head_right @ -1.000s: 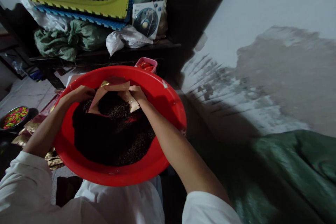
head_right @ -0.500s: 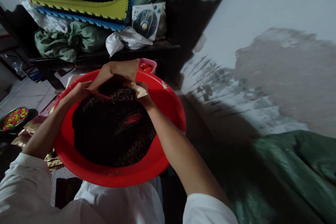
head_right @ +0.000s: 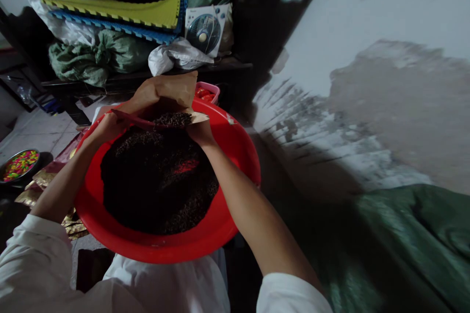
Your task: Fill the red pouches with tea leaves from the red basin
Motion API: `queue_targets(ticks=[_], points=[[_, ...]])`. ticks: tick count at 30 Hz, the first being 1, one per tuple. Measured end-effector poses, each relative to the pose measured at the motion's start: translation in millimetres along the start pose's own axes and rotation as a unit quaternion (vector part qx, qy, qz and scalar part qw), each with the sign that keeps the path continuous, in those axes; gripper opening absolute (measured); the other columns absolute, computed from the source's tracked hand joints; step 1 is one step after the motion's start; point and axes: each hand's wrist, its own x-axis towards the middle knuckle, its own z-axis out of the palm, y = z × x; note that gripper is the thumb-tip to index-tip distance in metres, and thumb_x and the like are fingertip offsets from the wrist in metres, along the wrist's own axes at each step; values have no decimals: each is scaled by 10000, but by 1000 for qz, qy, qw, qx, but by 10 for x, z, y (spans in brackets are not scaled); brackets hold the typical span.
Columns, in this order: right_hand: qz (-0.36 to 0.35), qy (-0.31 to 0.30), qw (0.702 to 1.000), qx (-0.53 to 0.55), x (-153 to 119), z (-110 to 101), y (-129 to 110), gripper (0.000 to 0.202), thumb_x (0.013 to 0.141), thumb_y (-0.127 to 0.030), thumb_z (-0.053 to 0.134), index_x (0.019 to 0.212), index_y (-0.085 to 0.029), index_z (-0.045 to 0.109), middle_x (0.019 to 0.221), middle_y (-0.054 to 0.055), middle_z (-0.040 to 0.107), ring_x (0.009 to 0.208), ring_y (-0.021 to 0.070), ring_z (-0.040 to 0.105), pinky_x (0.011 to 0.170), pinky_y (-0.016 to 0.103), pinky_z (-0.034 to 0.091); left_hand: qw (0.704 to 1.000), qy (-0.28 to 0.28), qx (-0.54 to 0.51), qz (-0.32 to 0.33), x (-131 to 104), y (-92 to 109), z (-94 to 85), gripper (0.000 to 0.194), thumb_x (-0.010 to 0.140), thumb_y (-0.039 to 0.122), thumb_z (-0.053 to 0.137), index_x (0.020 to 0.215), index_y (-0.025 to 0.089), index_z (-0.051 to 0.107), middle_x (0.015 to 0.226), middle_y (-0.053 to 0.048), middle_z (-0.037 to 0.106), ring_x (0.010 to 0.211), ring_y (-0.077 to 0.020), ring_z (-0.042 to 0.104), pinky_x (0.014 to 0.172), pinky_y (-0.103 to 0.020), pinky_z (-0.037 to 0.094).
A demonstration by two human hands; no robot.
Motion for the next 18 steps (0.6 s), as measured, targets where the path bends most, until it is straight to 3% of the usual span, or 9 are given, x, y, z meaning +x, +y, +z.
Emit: queue_targets(ticks=[4,8,14,18], points=[[28,37,998,34,-22,22,23,233,943,-343,511,962,-208,700,865,81,755,873,274,731,837,417,590,1000,10,-1,21,3,-7,-8,161,909,286,576,846,159,651,640,8,592,568,-114,516,525,-219,374],[38,47,996,69,-19,1,-8,306,969,-439,504,965,-202,698,833,58,753,740,214,718,717,350,581,1000,24,-3,16,2,16,-14,166,910,291,582,889,152,671,658,3,615,538,-105,505,505,-221,364],[39,65,997,30,-37,-130,-241,424,972,-514,536,729,-197,675,701,74,712,686,223,687,629,334,515,997,53,-13,54,-8,39,-2,177,931,292,580,971,150,678,703,-10,628,601,-112,529,560,-226,401],[44,101,993,35,-60,-171,-361,513,998,-609,511,708,-204,635,684,70,688,657,199,655,592,312,487,994,74,-45,62,-24,77,-2,172,947,312,580,952,153,646,678,5,596,567,-95,504,541,-223,382]])
